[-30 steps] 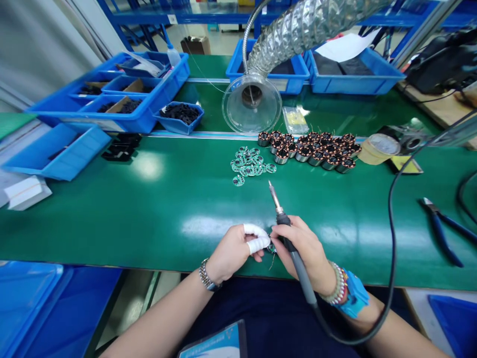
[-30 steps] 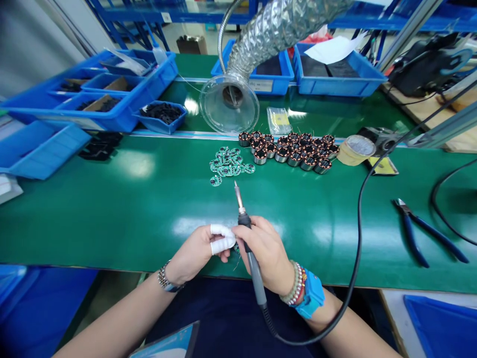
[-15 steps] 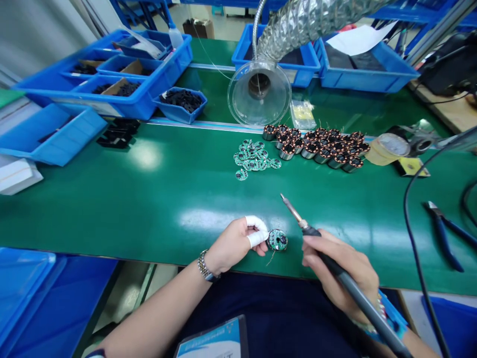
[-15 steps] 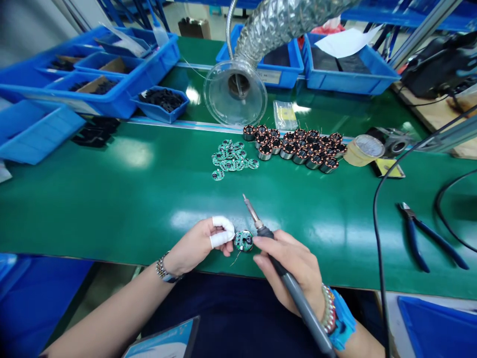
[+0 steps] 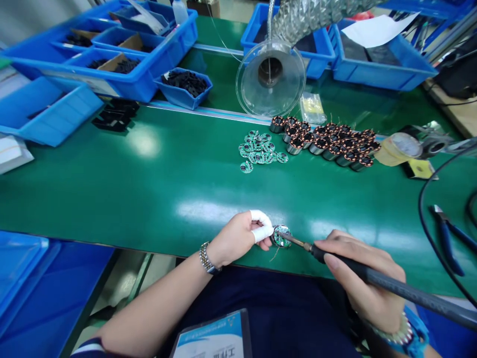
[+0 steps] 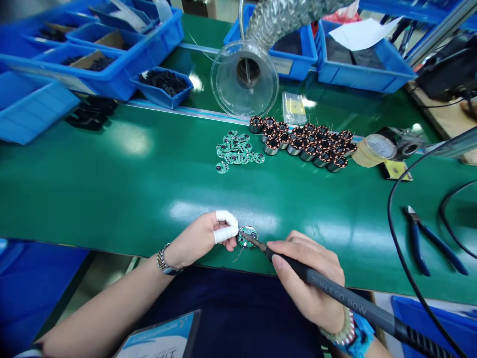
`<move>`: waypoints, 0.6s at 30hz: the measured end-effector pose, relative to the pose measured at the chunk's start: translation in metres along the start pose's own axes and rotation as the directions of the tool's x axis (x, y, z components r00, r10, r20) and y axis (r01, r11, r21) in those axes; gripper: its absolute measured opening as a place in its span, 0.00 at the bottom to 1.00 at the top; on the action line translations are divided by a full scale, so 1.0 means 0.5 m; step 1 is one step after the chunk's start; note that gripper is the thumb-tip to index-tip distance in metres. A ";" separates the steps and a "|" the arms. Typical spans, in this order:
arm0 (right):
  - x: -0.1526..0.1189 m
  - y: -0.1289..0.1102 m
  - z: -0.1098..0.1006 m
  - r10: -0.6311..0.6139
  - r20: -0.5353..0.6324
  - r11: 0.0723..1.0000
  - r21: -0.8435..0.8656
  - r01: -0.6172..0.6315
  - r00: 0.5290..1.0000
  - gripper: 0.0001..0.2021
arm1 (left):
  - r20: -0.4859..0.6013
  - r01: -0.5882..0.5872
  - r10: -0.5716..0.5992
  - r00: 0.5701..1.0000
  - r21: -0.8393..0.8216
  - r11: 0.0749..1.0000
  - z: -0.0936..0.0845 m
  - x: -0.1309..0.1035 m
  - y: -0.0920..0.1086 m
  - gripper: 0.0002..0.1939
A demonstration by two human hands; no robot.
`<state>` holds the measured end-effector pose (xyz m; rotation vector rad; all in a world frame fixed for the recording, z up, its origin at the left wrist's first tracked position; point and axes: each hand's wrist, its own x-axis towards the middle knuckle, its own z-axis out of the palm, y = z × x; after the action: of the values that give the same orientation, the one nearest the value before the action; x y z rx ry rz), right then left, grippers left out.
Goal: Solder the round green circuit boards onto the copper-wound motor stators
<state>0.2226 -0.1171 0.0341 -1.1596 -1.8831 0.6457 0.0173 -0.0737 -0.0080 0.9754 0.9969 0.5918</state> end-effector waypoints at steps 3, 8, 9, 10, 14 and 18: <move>-0.001 0.003 0.001 0.022 -0.020 0.999 -0.040 -0.023 1.000 0.10 | 0.005 -0.004 0.004 1.000 0.002 1.000 -0.001 -0.001 0.000 0.04; 0.001 0.002 0.003 0.026 -0.031 0.998 -0.062 -0.028 0.999 0.10 | 0.006 0.002 -0.002 1.000 -0.001 1.000 0.000 -0.001 0.004 0.03; 0.001 0.002 0.003 0.025 -0.032 0.997 -0.065 -0.027 0.999 0.10 | 0.003 0.005 -0.005 1.000 -0.002 1.000 0.001 0.000 0.005 0.03; 0.000 0.002 0.003 0.024 -0.034 0.997 -0.069 -0.026 0.999 0.10 | 0.002 0.009 -0.009 1.000 -0.005 1.000 0.001 0.000 0.006 0.04; -0.001 0.001 0.001 0.024 -0.032 0.996 -0.083 -0.027 0.999 0.09 | -0.003 0.020 -0.020 1.000 -0.012 1.000 0.002 -0.001 0.005 0.04; -0.002 0.002 0.001 0.015 -0.014 0.994 -0.109 -0.017 1.000 0.09 | 0.009 0.013 -0.013 1.000 -0.004 1.000 0.001 -0.001 0.002 0.04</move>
<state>0.2230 -0.1173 0.0328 -1.2460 -1.9201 0.5487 0.0173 -0.0737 -0.0069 0.9663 0.9927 0.5781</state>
